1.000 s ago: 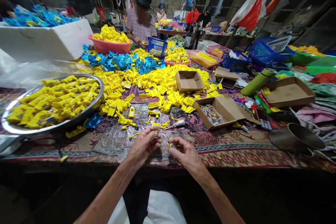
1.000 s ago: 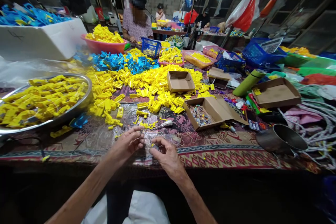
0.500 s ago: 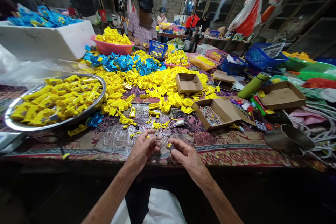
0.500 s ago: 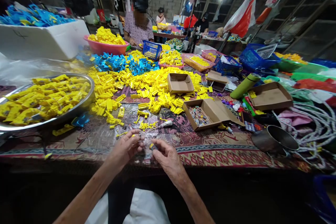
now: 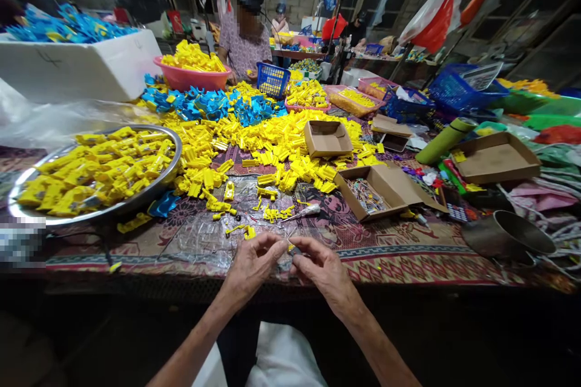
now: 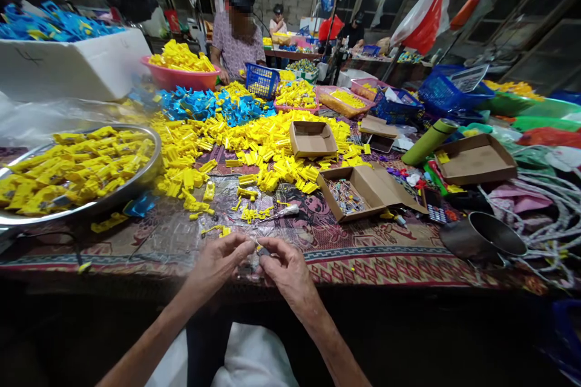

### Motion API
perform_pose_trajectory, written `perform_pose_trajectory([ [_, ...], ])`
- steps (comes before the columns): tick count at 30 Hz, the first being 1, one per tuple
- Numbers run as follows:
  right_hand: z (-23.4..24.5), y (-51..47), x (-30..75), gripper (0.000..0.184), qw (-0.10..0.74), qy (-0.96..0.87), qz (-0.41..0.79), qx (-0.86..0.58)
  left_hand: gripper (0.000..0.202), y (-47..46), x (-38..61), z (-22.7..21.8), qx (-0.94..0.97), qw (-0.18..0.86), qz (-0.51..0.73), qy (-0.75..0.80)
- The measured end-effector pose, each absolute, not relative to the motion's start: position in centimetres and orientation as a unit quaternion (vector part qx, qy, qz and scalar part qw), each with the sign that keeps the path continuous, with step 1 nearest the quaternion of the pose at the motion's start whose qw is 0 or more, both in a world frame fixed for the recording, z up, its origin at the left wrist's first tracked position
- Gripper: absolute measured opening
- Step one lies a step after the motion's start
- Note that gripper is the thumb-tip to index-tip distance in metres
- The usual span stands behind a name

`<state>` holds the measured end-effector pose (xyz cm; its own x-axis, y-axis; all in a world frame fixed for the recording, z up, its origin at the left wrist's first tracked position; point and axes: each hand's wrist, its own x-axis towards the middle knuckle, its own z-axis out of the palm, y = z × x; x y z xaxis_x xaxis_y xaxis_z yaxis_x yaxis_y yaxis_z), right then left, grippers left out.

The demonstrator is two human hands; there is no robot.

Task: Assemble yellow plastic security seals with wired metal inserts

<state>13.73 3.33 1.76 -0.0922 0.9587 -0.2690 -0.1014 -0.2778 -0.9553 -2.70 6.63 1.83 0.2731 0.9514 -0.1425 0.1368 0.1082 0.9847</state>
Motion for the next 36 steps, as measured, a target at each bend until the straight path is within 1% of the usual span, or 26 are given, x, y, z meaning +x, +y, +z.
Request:
perform_pose_trajectory([
  [3,1.3,3.4,13.1,0.034,0.436,-0.444,0.599,-0.504,0.033,6.3,-2.4,1.7,0.505,0.642,0.348,0.460],
  [6,0.8,3.2,12.6,0.033,0.448,-0.452,0.601,-0.484,0.037,6.2,-2.3,1.4,0.456,0.675,0.349,0.464],
  [11,1.1,2.9,12.4,0.037,0.447,-0.449,0.605,-0.482,0.035,6.2,-2.6,0.8,0.389,0.721,0.358,0.448],
  [17,1.7,2.8,12.5,0.041,0.436,-0.432,0.625,-0.483,0.033,5.8,-2.7,0.2,0.351,0.744,0.383,0.421],
  [23,1.0,2.9,12.6,0.044,0.453,-0.406,0.630,-0.482,0.033,5.7,-2.5,-0.1,0.323,0.766,0.398,0.387],
  [31,0.8,3.0,12.7,0.047,0.466,-0.367,0.644,-0.483,0.026,5.8,-2.3,-0.4,0.309,0.780,0.398,0.371],
  [36,0.7,3.0,12.9,0.046,0.453,-0.342,0.666,-0.484,0.025,5.9,-2.3,-0.1,0.313,0.781,0.388,0.375],
])
